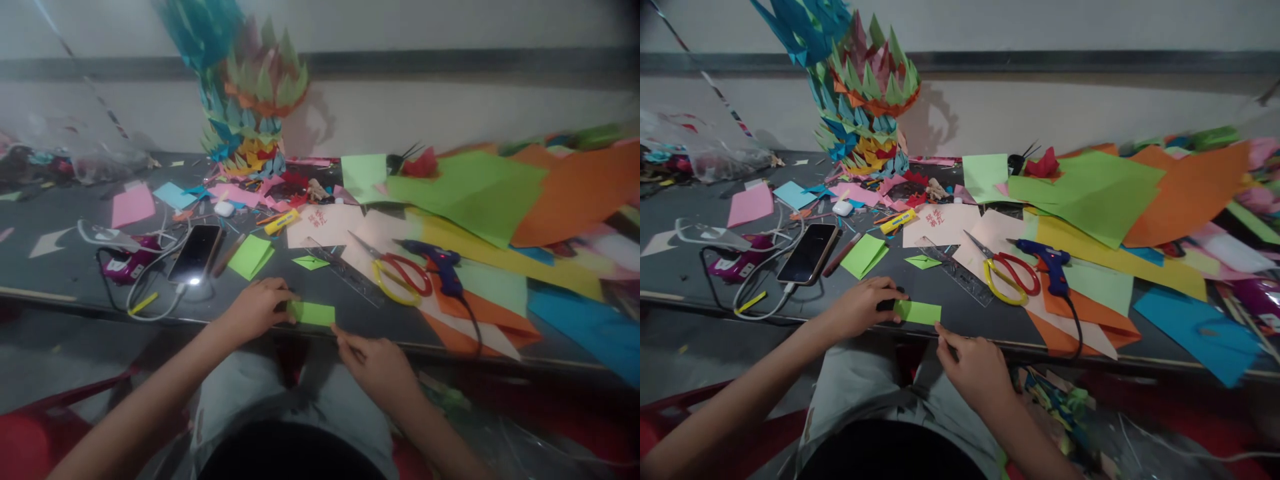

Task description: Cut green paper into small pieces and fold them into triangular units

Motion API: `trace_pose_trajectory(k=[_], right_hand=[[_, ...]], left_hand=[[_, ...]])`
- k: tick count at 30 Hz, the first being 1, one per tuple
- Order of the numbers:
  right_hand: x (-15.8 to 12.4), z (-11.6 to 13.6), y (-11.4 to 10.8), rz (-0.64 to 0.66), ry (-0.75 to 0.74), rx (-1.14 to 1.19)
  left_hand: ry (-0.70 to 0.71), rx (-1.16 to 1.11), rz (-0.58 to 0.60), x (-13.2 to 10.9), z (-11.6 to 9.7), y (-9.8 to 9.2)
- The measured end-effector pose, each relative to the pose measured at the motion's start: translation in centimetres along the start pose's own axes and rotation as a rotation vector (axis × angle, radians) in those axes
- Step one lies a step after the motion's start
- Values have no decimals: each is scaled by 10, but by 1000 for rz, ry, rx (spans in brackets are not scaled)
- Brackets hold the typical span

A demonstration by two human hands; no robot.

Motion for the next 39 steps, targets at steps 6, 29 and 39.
trace_pose_trajectory(k=[6, 29, 39], right_hand=[[-10, 0, 7, -87, -38, 407], [43, 19, -10, -34, -36, 471], [60, 13, -1, -206, -18, 36]], left_hand=[[-4, 12, -22, 0, -5, -1], [-418, -560, -376, -7, -43, 11], [-508, -180, -196, 13, -36, 18]])
Point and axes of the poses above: each hand's wrist, its own x-axis towards the middle knuckle, its own y-axis out of the palm, z = x × y, the point moved 2 cm from there along x, towards the middle knuckle, and after that the axes turned 3 degrees about x, right-handed, at the moved point
